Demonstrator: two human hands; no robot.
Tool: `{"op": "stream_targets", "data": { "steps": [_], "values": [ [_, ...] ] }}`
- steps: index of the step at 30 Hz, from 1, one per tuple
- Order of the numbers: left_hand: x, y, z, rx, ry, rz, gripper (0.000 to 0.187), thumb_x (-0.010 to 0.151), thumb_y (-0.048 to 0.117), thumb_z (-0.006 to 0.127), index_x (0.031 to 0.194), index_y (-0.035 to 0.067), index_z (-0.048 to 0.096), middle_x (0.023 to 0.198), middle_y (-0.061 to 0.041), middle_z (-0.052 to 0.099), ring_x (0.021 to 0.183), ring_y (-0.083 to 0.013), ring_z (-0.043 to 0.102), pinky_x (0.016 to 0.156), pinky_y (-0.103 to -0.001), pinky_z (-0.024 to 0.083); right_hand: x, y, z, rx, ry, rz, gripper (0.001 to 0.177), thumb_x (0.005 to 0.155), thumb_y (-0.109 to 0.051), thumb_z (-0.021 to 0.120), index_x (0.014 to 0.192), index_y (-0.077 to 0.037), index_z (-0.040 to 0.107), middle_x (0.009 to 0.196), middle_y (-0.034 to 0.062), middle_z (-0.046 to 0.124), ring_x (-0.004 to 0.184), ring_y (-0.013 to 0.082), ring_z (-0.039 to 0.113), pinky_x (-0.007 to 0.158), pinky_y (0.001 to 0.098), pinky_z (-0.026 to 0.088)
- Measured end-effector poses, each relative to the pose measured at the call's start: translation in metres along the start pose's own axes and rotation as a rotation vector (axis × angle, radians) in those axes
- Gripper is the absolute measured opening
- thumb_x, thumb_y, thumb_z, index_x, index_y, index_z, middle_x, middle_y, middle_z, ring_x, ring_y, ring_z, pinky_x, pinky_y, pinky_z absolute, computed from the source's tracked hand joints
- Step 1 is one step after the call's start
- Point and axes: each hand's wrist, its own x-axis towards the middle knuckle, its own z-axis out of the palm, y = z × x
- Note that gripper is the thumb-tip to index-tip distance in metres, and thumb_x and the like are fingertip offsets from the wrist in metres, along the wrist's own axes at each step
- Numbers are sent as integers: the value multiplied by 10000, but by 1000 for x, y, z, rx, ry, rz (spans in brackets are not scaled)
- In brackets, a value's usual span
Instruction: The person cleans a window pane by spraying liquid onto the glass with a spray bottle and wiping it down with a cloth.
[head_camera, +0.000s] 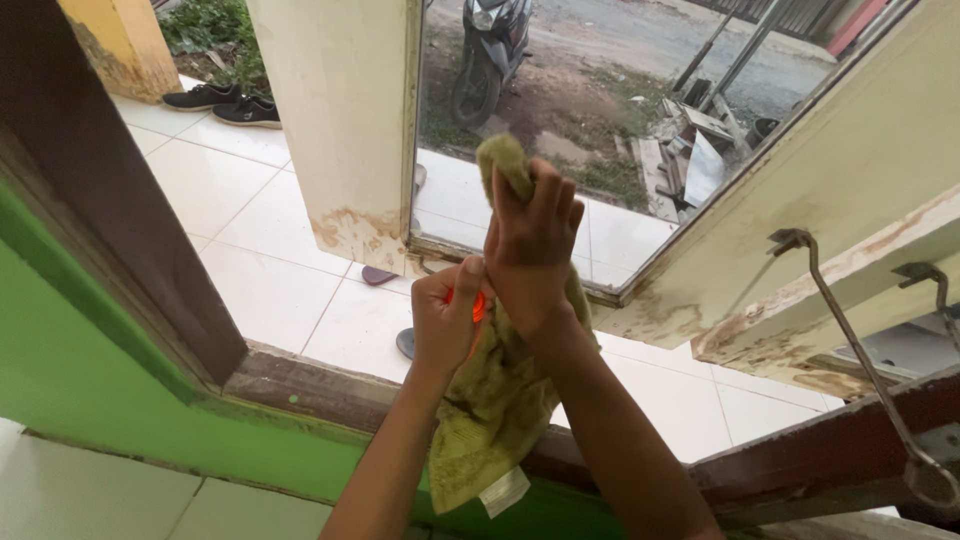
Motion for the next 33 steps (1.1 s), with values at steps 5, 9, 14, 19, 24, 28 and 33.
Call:
{"op": "stream_targets", "data": {
  "steps": [5,9,14,19,24,28,33],
  "values": [
    [2,1,-6,19,5,-15,557,1046,408,593,674,-4,641,562,-20,551,496,-84,513,474,-250,396,-22,2,7,-1,-12,1,532,910,-41,691,1426,-125,592,1280,138,481,1151,317,506,928,475,444],
    [0,3,-4,87,25,-13,570,1029,434,596,668,-2,663,560,-22,568,498,-89,536,476,-249,413,-33,23,7,-8,24,107,608,861,5,652,1455,-108,588,1279,189,482,1165,352,503,963,486,438],
    [0,8,-8,76,20,32,577,1027,457,603,681,1,677,563,-25,579,512,-91,560,496,-257,439,-41,51,-9,128,247,251,655,947,43,588,1582,-40,454,1477,234,413,1390,399,427,1185,521,415],
    [-1,12,-11,127,18,15,590,1022,467,599,663,5,677,530,-22,565,477,-90,562,470,-258,427,-20,47,-4,154,275,308,679,910,31,584,1569,-87,468,1430,224,419,1360,324,451,1163,440,504],
    [4,4,-14,108,44,9,592,1023,479,580,660,19,665,519,-4,541,425,-77,520,421,-253,409,4,22,-1,-22,110,125,571,947,-42,660,1505,-115,558,1347,174,453,1271,312,456,1072,466,444],
    [7,-1,-14,126,68,-18,582,1026,467,584,666,18,669,508,-7,539,431,-77,511,428,-254,403,12,7,6,-42,-2,66,495,947,-45,660,1434,-113,597,1312,191,460,1211,321,460,936,461,429],
    [8,3,-15,154,63,52,597,1041,466,581,655,19,669,518,-18,558,462,-84,542,456,-258,409,-12,-1,-2,65,-28,22,539,952,-49,667,1482,-94,579,1322,142,480,1252,317,481,1008,481,427]
  ]
}}
